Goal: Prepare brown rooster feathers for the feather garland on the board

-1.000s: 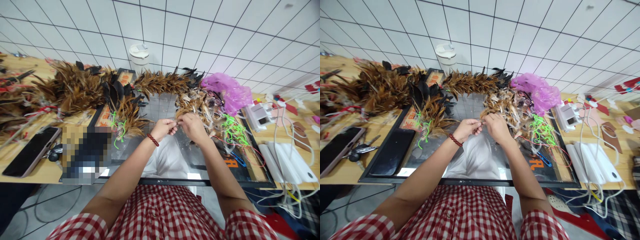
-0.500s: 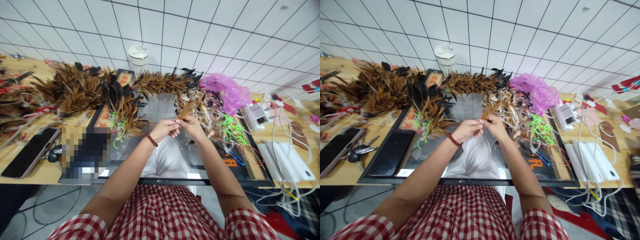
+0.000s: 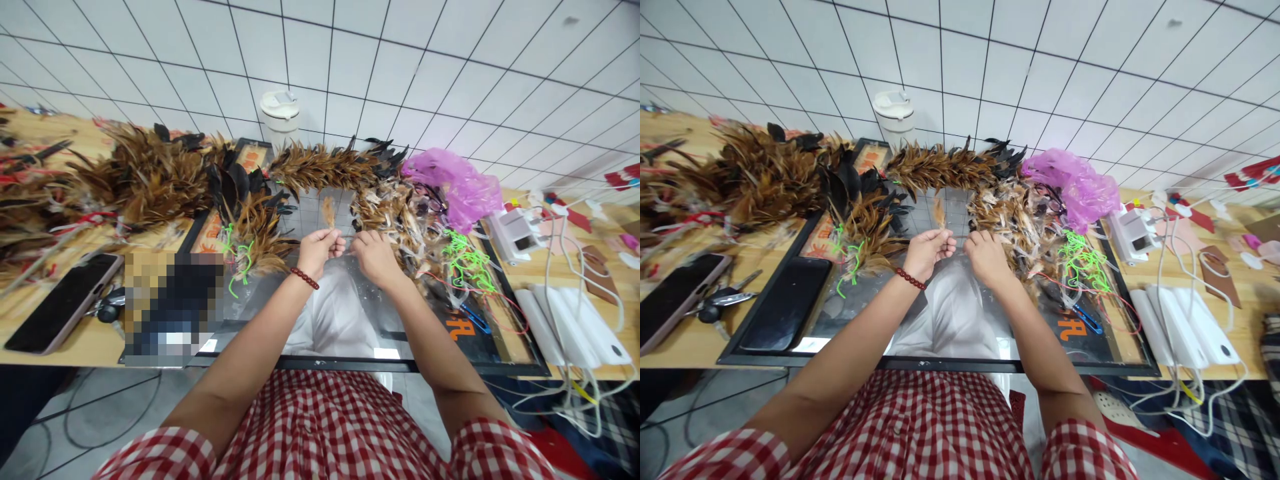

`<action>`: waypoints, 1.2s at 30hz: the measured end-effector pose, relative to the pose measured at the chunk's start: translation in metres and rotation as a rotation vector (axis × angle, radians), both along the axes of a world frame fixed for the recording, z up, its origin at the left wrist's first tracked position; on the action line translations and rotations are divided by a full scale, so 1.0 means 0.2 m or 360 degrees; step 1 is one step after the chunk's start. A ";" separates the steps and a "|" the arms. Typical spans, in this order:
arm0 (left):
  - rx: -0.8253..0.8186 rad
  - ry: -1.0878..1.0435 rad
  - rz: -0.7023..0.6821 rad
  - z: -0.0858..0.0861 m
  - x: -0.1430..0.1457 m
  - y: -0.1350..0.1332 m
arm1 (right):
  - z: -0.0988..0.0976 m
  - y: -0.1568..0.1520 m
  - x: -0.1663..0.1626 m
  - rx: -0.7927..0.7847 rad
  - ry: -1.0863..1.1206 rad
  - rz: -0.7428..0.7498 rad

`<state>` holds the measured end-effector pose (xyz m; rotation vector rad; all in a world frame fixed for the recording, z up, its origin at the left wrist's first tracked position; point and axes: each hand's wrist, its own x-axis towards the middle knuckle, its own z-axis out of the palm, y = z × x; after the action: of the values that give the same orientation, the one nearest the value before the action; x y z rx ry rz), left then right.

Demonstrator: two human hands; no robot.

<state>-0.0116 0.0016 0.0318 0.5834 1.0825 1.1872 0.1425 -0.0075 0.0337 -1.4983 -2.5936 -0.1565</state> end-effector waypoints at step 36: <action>0.0179 0.0097 0.0231 -0.06 -0.08 0.08 | 0.02 -0.03 0.00 0.0143 0.0315 -0.0240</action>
<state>-0.0274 0.0178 0.0190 0.6399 1.1296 1.3711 0.1429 -0.0125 0.0374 -1.5898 -2.2911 -0.1310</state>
